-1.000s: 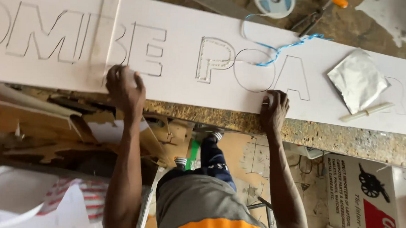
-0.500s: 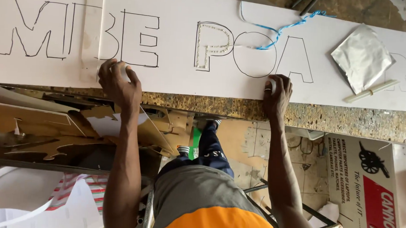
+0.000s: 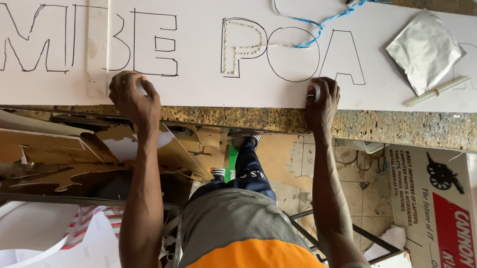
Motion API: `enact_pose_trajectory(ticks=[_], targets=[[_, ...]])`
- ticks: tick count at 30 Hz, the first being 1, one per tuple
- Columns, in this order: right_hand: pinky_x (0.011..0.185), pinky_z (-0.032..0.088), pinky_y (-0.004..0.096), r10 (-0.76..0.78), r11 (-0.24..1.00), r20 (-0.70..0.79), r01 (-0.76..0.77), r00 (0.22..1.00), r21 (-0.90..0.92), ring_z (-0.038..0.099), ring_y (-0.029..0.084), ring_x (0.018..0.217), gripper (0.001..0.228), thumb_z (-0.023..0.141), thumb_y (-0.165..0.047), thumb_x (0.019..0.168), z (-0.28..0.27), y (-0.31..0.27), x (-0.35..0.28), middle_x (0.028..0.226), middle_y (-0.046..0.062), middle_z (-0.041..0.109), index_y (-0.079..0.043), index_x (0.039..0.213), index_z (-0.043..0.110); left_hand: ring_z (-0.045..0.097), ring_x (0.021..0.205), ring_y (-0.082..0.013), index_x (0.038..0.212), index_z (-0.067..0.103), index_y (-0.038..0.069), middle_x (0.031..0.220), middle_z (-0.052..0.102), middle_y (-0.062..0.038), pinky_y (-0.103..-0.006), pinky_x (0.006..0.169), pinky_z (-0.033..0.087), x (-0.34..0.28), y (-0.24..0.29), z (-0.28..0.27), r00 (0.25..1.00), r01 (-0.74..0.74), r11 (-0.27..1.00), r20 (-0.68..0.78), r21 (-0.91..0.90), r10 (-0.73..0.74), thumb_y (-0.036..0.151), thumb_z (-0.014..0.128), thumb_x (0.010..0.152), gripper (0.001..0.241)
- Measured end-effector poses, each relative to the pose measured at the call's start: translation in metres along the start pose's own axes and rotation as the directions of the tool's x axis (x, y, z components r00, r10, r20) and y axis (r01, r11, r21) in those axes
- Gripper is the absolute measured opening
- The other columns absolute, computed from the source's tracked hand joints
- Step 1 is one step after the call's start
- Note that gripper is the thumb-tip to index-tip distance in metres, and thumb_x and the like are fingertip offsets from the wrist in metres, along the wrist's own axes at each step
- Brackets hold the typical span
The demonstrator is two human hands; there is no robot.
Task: Applying a flexible blue strip to the outlines of letters on a sign board.
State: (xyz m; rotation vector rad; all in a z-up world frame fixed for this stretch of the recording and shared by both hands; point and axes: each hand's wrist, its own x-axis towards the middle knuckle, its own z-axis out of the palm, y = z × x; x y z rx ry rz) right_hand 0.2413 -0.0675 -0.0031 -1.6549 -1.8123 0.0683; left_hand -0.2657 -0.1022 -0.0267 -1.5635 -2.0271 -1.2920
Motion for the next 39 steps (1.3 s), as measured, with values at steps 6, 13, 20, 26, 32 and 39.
enact_pose_trajectory(ticks=[6,13,20,26,32,39], targets=[[0.102,0.049,0.049,0.008,1.000,0.004,-0.008,1.000,-0.014,0.064,0.035,0.123,0.016,0.073,-0.022,0.113,0.007,0.011,-0.002,0.127,0.008,0.064,-0.015,0.127,0.076,0.069,0.105,-0.0315,0.103,0.078,0.009,0.111,0.070,-0.008,-0.0489,0.096,0.048,0.001,0.003,0.000,1.000,-0.013,1.000,-0.029,-0.015,0.012,0.000,0.078,0.095,0.012],[0.102,0.049,0.050,0.016,1.000,0.012,-0.016,1.000,0.000,0.064,0.036,0.124,0.016,0.072,-0.023,0.114,0.004,0.008,-0.001,0.127,0.009,0.064,-0.015,0.128,0.075,0.070,0.102,-0.0314,0.102,0.078,0.009,0.109,0.071,-0.008,-0.0495,0.096,0.049,0.002,0.003,-0.003,0.998,-0.042,0.999,-0.037,-0.009,0.041,0.001,0.077,0.096,0.011],[0.101,0.051,0.046,-0.011,1.000,-0.011,0.011,1.000,-0.008,0.065,0.032,0.120,0.014,0.068,-0.015,0.113,0.028,0.016,-0.005,0.122,0.008,0.065,-0.015,0.123,0.077,0.069,0.104,-0.0308,0.103,0.077,0.009,0.108,0.070,-0.007,-0.0490,0.098,0.047,0.001,0.002,-0.001,0.998,-0.063,0.998,-0.014,-0.017,0.062,-0.001,0.076,0.097,0.012],[0.091,0.057,0.041,-0.221,0.954,0.111,0.191,0.969,0.231,0.071,0.029,0.109,0.030,0.072,0.000,0.104,0.101,-0.068,0.001,0.112,0.007,0.073,-0.014,0.127,0.085,0.067,0.104,-0.0313,0.105,0.076,0.010,0.109,0.067,-0.006,-0.0512,0.093,0.047,-0.002,0.001,0.001,0.998,-0.056,0.997,0.015,0.045,0.055,0.000,0.076,0.097,0.012],[0.089,0.051,0.045,-0.352,0.936,0.198,0.340,0.915,0.091,0.064,0.030,0.114,0.040,0.083,-0.010,0.090,0.136,-0.106,0.017,0.115,0.001,0.068,-0.021,0.129,0.085,0.069,0.103,-0.0329,0.104,0.073,0.011,0.108,0.066,-0.005,-0.0493,0.093,0.047,0.001,0.002,0.000,0.997,-0.076,0.997,0.015,0.035,0.075,0.001,0.076,0.097,0.012],[0.082,0.053,0.040,-0.446,0.761,0.502,0.609,0.741,-0.223,0.061,0.028,0.114,0.039,0.086,-0.003,0.085,0.119,-0.140,0.025,0.119,0.006,0.063,-0.010,0.123,0.085,0.067,0.105,-0.0353,0.104,0.071,0.015,0.108,0.063,-0.003,-0.0507,0.092,0.050,-0.001,0.002,0.002,0.998,-0.047,0.995,0.047,0.088,0.043,0.005,0.079,0.096,0.015]])
